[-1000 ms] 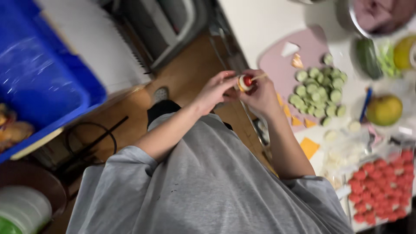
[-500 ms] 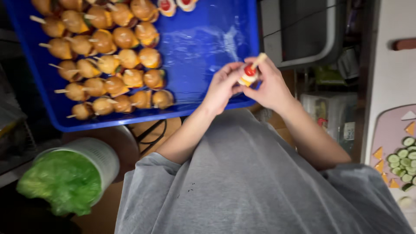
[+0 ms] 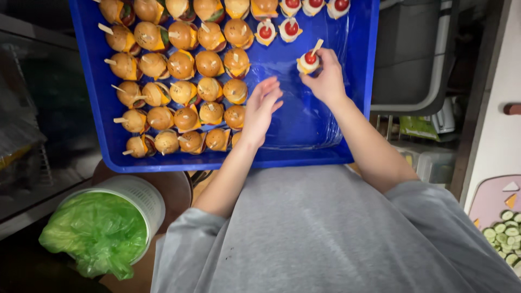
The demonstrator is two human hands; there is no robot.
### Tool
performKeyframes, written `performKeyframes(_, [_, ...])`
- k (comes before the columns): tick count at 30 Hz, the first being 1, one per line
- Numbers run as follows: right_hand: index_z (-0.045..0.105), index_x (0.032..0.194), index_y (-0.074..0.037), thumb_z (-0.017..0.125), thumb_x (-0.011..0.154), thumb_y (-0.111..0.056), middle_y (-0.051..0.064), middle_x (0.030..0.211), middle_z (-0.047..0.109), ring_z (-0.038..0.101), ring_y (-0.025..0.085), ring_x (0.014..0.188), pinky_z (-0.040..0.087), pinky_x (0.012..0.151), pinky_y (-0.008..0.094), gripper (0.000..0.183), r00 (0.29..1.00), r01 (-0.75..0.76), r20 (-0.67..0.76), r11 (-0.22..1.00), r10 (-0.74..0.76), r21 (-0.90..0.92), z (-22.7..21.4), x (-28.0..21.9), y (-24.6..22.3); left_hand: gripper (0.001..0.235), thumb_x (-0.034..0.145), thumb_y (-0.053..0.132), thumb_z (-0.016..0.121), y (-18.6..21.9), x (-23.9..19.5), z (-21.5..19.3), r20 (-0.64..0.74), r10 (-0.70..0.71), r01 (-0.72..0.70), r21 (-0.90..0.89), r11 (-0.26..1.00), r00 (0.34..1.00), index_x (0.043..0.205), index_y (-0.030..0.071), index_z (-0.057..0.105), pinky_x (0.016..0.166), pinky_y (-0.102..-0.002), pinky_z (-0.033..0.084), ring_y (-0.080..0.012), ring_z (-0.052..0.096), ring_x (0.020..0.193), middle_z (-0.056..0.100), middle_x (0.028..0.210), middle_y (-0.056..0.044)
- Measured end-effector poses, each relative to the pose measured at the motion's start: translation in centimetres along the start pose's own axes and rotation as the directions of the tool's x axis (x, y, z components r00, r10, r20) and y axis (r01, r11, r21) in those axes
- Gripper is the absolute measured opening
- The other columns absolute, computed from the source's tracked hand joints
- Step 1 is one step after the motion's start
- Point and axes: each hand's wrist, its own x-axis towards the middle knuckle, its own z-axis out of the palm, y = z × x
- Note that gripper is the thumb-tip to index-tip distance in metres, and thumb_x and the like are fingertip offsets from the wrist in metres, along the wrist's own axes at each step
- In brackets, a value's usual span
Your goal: The person assembles small appetizers by skewering a cherry tomato and a piece of mozzarella onto a toothpick, then places each skewer onto a slice of cucumber and a triangle of cheese before arranging them in a blue tray.
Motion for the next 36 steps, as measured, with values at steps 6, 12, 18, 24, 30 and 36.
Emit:
performKeyframes(6, [0.06,0.124,-0.001,0.088,0.078,-0.001,0.011,0.12,0.06,0.068,0.022,0.093,0.057,0.081,0.03,0.054,0.991,-0.114,-0.08,0.991,0.108,-0.075,2.1,4.7,6.0,0.036,0.103,0.019,0.059,-1.3,-2.7,-2.2,-0.048,0.003,-0.004,-0.014,1.0,0.999,0.136,0.002,0.058,0.1,-0.034,0.053,-0.0201,0.063,0.117,0.063,0.132,-0.011])
performKeyframes(12, [0.061,0.13,-0.003,0.088,0.079,0.001,0.009,0.123,0.061,0.065,0.019,0.086,0.055,0.076,0.03,0.058,0.994,-0.106,-0.023,0.991,0.104,-0.077,1.5,6.9,6.4,0.033,0.103,0.017,0.061,-2.0,-3.8,-2.2,-0.022,-0.022,0.023,0.018,1.0,1.0,0.132,0.002,0.061,0.098,-0.033,0.053,-0.0175,0.065,0.113,0.067,0.128,-0.009])
performKeyframes(18, [0.059,0.133,-0.001,0.089,0.076,0.0,0.012,0.124,0.059,0.063,0.018,0.084,0.057,0.074,0.03,0.065,0.999,-0.02,-0.031,0.993,0.017,-0.115,0.9,7.2,6.0,0.032,0.104,0.019,0.061,-1.9,-3.9,-2.1,-0.019,-0.043,0.043,0.02,0.999,0.999,0.131,0.002,0.062,0.097,-0.032,0.054,-0.0178,0.066,0.111,0.068,0.124,-0.009])
performKeyframes(24, [0.062,0.131,-0.003,0.086,0.08,0.0,0.01,0.121,0.062,0.062,0.018,0.081,0.056,0.074,0.031,0.056,0.995,-0.094,-0.033,0.989,0.091,-0.117,1.3,7.1,6.0,0.031,0.104,0.018,0.06,-2.1,-4.0,-2.2,-0.011,-0.028,0.028,0.023,0.999,1.0,0.131,0.003,0.061,0.098,-0.032,0.054,-0.0175,0.066,0.111,0.067,0.125,-0.009])
performKeyframes(30, [0.058,0.138,-0.003,0.086,0.078,-0.003,0.011,0.124,0.062,0.062,0.021,0.082,0.056,0.076,0.033,0.066,0.991,-0.131,-0.053,0.983,0.126,-0.126,1.2,7.0,5.7,0.03,0.104,0.016,0.058,-1.8,-4.5,-1.6,0.0,-0.032,0.032,0.021,0.999,0.999,0.13,0.001,0.061,0.097,-0.033,0.054,-0.018,0.065,0.109,0.067,0.123,-0.009])
performKeyframes(36, [0.041,0.149,0.001,0.087,0.07,-0.005,0.02,0.137,0.048,0.063,0.025,0.09,0.058,0.078,0.034,0.092,0.988,-0.15,-0.049,0.987,0.147,-0.053,-1.2,3.0,2.0,0.028,0.105,0.015,0.058,-2.6,-4.8,1.0,0.121,-0.031,0.027,0.033,0.999,0.992,0.129,0.001,0.062,0.098,-0.033,0.054,-0.0181,0.066,0.109,0.068,0.121,-0.009])
